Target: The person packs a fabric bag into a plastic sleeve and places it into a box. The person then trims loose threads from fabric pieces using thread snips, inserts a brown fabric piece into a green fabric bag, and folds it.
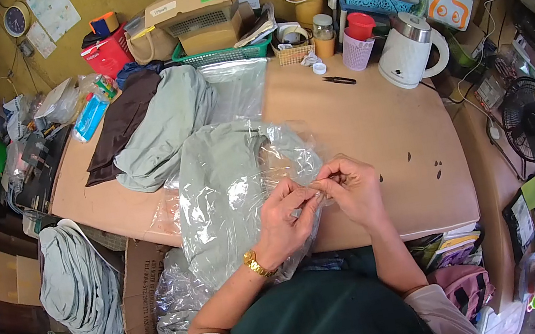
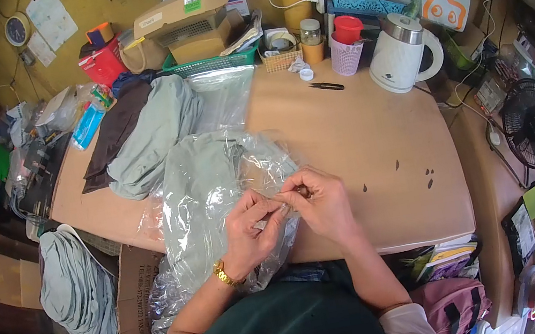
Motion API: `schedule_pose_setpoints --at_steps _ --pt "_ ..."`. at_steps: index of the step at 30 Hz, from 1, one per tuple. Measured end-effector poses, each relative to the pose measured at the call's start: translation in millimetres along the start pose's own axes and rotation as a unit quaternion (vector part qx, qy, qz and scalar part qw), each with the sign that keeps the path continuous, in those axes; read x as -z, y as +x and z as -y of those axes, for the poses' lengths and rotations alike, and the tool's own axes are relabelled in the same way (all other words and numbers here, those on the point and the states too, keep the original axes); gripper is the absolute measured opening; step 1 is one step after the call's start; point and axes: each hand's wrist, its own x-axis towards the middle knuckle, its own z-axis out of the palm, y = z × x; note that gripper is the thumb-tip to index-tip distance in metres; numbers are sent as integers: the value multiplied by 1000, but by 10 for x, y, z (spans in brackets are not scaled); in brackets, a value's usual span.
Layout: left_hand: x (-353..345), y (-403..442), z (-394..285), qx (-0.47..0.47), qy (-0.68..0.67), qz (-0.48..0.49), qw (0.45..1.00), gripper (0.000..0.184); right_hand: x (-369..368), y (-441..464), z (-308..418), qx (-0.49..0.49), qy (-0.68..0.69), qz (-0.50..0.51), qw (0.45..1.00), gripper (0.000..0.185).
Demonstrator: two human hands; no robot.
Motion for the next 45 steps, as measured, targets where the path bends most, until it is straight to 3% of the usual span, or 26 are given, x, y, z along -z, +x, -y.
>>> schedule_pose_setpoints --at_steps 2,11,13,17,20,21,22,23,25,26,28,31,35,37,40,44,45 --pt "7 8 -31 -11 -8 -1 1000 14 60 1 34 -52 41 21 998 8" --pt "74 38 -54 11 -66 18 998 22 68 -55 130 21 20 65 997 16" --pt "89 35 -88 28 -44 27 998 23 115 -53 135 106 -187 65 975 16" --pt "78 39 -65 118 -99 3 988 26 32 -88 127 166 -181 32 969 10" --pt "74 44 36 92 -89 22 991 26 54 -87 110 80 -76 38 993 2" --pt "47 28 93 75 -91 22 993 28 130 -39 65 -45 62 116 990 3" --pt "28 16 114 59 -93 22 994 30 188 -17 12 -170 197 188 947 5" --pt "14 18 108 58 -94 24 994 30 215 -7 -71 -170 198 186 947 5" --pt "-6 68 76 19 -121 -19 992 37 240 45 -184 -229 387 191 873 10" --pt "23 89 50 18 -121 -18 992 37 246 33 -205 -228 386 190 873 10" --pt "110 120 4 -79 -55 49 994 44 202 6 -176 -226 319 137 910 14" --pt "16 118 182 -159 -31 9 987 36 219 12 -214 -219 361 173 890 15" --pt "-33 102 139 -165 -14 -12 986 31 257 27 -152 -197 264 123 936 17" --pt "-45 130 -26 -75 -68 -4 995 24 302 38 -170 -184 280 132 933 17" --pt "-73 117 95 -158 -42 2 986 26 253 32 -115 -197 260 121 938 17" --pt "-74 112 129 -165 -33 -20 986 25 233 52 -49 -195 247 119 942 15" --pt "-65 103 128 -161 -16 -22 987 24 260 60 -61 -172 171 100 965 14"
